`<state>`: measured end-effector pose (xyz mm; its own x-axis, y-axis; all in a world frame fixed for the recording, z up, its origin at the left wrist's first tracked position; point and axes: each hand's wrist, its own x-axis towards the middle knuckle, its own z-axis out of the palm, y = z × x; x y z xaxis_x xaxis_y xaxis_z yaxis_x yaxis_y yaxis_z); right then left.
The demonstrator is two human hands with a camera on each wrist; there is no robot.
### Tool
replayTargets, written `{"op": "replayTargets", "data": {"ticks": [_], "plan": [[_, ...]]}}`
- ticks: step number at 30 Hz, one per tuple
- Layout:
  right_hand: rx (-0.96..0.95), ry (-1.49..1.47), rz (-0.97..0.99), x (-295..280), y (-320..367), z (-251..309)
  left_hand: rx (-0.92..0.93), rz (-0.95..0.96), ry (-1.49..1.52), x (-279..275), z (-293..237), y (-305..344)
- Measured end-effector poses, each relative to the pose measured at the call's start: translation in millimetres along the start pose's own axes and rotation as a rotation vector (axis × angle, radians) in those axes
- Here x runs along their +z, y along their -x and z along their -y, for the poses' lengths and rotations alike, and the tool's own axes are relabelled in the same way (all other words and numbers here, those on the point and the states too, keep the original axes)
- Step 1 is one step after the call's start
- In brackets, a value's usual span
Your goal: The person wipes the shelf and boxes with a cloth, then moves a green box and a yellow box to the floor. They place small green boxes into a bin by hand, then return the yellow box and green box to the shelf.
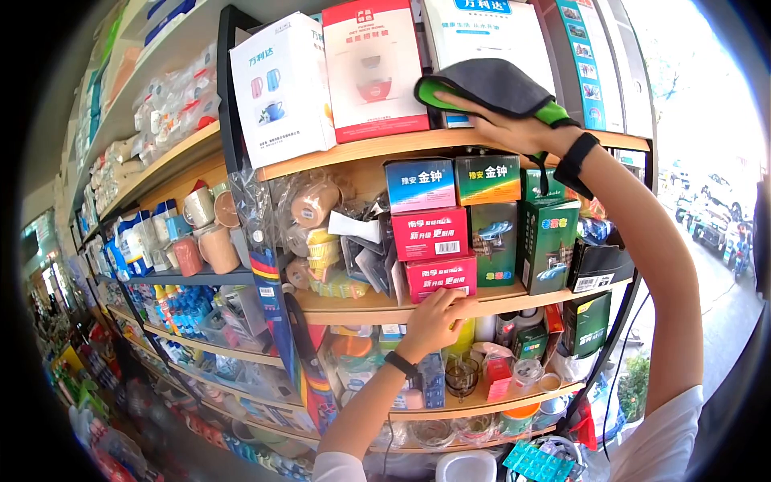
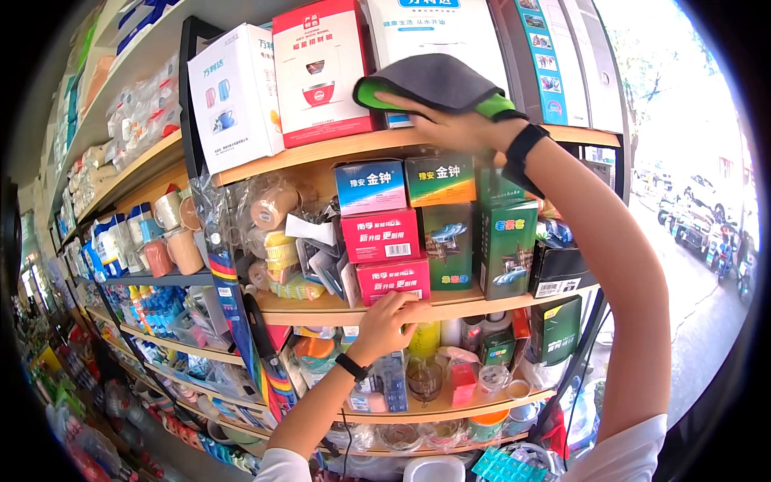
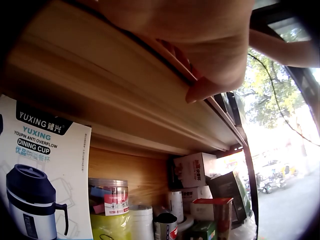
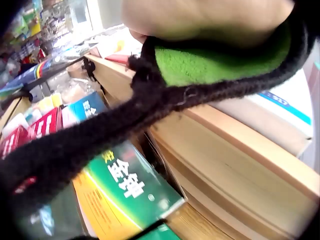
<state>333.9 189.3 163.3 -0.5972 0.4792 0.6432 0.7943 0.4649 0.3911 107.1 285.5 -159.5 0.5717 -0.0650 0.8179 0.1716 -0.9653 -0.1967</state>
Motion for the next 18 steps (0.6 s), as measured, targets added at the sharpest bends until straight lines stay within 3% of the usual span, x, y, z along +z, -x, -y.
{"op": "replayTargets", "data": {"ticks": [3, 4, 6, 8, 10, 12, 18], "plan": [[0.095, 0.119, 0.093, -25, 2, 13, 0.0, 0.0, -0.012, 0, 1, 0], [0.206, 0.018, 0.085, -33, 0, 12, -0.004, 0.003, -0.019, 1, 0, 1], [0.347, 0.15, -0.07, -58, -3, 16, -0.003, -0.011, -0.009, -1, -2, -2], [0.424, 0.09, -0.418, -45, -25, -44, -0.01, -0.02, -0.007, -2, -2, -1], [0.523, 0.037, -0.513, -60, -41, -64, 0.001, -0.035, 0.005, 0, -1, -1], [0.223, 0.192, -0.652, -66, -37, -36, 0.0, -0.025, 0.013, -1, 1, -2], [0.246, 0.1, -0.794, -44, -33, -47, 0.005, -0.021, 0.001, 3, 4, 2]]}}
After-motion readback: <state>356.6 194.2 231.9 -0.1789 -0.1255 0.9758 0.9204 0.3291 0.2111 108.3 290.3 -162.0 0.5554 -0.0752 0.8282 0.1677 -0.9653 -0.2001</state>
